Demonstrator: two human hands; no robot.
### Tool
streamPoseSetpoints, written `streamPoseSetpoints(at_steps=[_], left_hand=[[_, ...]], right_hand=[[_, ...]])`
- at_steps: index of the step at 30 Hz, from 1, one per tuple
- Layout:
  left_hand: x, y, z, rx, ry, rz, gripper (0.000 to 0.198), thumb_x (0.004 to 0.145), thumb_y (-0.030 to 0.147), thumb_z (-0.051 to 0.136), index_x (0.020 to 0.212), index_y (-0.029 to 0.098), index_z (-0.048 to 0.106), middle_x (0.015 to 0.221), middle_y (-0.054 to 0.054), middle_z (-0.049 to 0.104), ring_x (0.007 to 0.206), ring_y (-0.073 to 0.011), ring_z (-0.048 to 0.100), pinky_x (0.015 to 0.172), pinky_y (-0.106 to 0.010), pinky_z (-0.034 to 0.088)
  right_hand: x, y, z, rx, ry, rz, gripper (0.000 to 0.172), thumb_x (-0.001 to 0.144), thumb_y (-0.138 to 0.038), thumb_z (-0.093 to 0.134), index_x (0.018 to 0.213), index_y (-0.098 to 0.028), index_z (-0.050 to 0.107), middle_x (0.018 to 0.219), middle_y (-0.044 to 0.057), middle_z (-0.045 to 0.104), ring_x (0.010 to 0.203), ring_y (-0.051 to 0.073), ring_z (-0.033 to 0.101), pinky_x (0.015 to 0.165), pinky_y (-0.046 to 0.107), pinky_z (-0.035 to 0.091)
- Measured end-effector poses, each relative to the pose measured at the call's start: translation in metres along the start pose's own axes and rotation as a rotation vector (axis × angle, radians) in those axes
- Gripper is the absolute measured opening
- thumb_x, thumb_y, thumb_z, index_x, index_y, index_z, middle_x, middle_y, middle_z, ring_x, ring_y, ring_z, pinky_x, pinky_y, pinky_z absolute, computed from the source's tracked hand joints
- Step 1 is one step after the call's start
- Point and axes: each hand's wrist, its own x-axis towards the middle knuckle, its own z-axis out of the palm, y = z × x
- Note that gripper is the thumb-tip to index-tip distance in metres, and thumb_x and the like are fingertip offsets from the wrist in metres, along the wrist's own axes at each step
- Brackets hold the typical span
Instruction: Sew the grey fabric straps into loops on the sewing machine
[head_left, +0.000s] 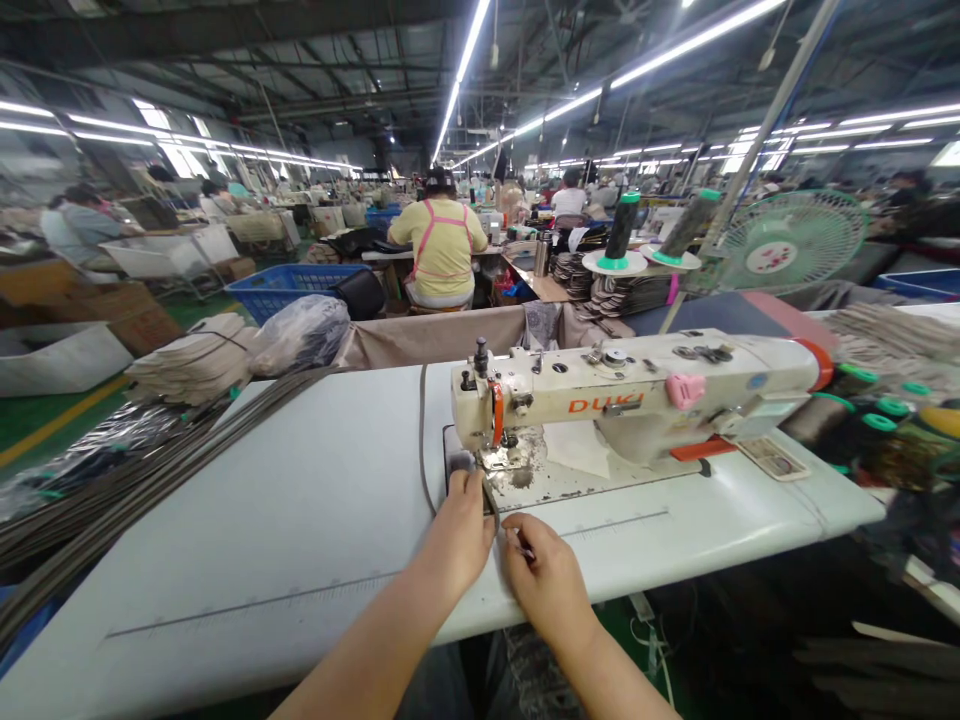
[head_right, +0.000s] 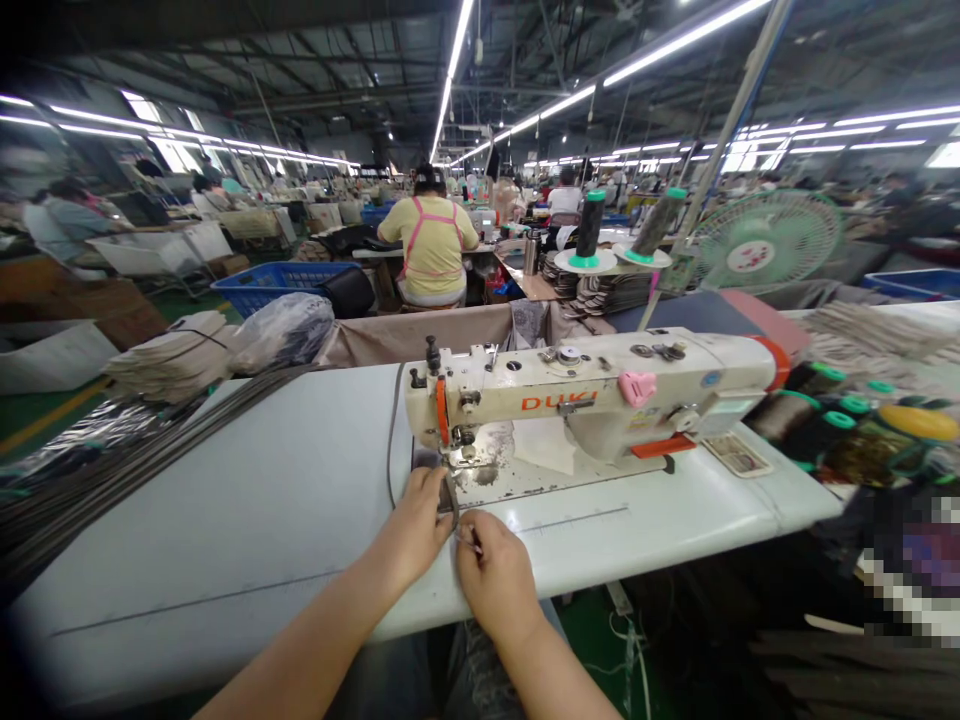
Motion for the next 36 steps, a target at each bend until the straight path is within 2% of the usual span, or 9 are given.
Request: streamPoseSetpoints(at_steps=[4,10,14,16,21,24,27,31,36], left_hand=[[-0.008,-0.003,-0.002,-0.022,-0.018,0.107,0.062,0.080,0.005,0.060,0.140,0.012,0.049,0.146,-0.016,0.049,0.142,-0.0262,0.046,0.125,-0.039,0.034],[-0.016,0.000,-0.011,-0.051,-0.101,0.159,0.052,0.077,0.007,0.066,0.128,0.017,0.058,0.141,-0.013,0.054,0.135,-0.0246,0.055,0.121,-0.038,0.040],[-0.023,0.008,-0.014,-0.009,-0.142,0.178,0.053,0.077,0.019,0.077,0.127,0.014,0.059,0.141,-0.014,0.054,0.131,-0.0272,0.058,0.119,-0.039,0.044],[-0.026,0.010,-0.013,0.051,-0.122,0.183,0.054,0.080,0.022,0.078,0.129,0.013,0.059,0.143,-0.016,0.054,0.132,-0.0289,0.058,0.118,-0.040,0.046],[-0.029,0.002,0.003,0.220,-0.016,0.272,0.034,0.095,0.021,0.062,0.128,0.013,0.063,0.143,-0.017,0.056,0.133,-0.0293,0.057,0.116,-0.043,0.047],[-0.028,-0.010,0.016,0.271,0.060,0.296,0.032,0.099,0.023,0.054,0.127,0.011,0.063,0.140,-0.017,0.058,0.131,-0.0284,0.060,0.114,-0.040,0.050],[-0.026,-0.027,0.027,0.332,0.080,0.360,0.034,0.103,0.028,0.045,0.126,0.009,0.063,0.138,-0.020,0.057,0.127,-0.0291,0.063,0.108,-0.038,0.054],[-0.017,-0.053,0.037,0.359,0.134,0.506,0.041,0.103,0.037,0.042,0.125,0.009,0.062,0.133,-0.021,0.059,0.121,-0.0324,0.065,0.104,-0.043,0.056],[-0.013,-0.063,0.040,0.339,0.185,0.565,0.043,0.102,0.046,0.043,0.122,0.012,0.059,0.129,-0.020,0.059,0.119,-0.0326,0.064,0.101,-0.045,0.056]], right_hand=[[-0.001,-0.002,-0.012,0.151,-0.035,0.060,0.020,0.098,-0.033,0.052,0.098,-0.022,0.069,0.078,0.002,0.068,0.074,0.018,0.061,0.069,0.028,0.046],[-0.011,-0.001,-0.042,0.452,-0.197,0.204,0.039,0.098,-0.055,0.056,0.098,-0.020,0.072,0.071,-0.001,0.059,0.065,0.015,0.052,0.063,0.028,0.043],[-0.033,0.012,-0.057,0.623,-0.182,0.365,0.052,0.095,-0.067,0.055,0.100,-0.017,0.070,0.058,-0.006,0.045,0.051,0.011,0.038,0.052,0.027,0.031],[-0.047,0.024,-0.065,0.641,-0.080,0.440,0.054,0.094,-0.069,0.055,0.099,-0.017,0.070,0.056,-0.006,0.043,0.049,0.011,0.036,0.050,0.027,0.028],[-0.085,0.075,-0.086,0.537,0.283,0.614,0.061,0.085,-0.077,0.060,0.091,-0.018,0.071,0.059,-0.004,0.047,0.050,0.011,0.039,0.047,0.026,0.028],[-0.110,0.112,-0.093,0.439,0.416,0.752,0.068,0.077,-0.084,0.061,0.086,-0.017,0.072,0.060,-0.002,0.052,0.048,0.011,0.043,0.044,0.026,0.031],[-0.137,0.147,-0.098,0.357,0.541,0.872,0.066,0.079,-0.081,0.060,0.081,-0.016,0.071,0.062,-0.001,0.058,0.050,0.012,0.049,0.046,0.026,0.037],[-0.170,0.183,-0.111,0.216,0.707,1.026,0.042,0.095,-0.058,0.063,0.091,-0.016,0.070,0.077,-0.001,0.067,0.062,0.012,0.061,0.061,0.028,0.052],[-0.189,0.206,-0.145,0.034,0.839,1.111,0.027,0.098,-0.042,0.067,0.108,-0.017,0.069,0.110,0.005,0.072,0.098,0.020,0.069,0.088,0.040,0.059]])
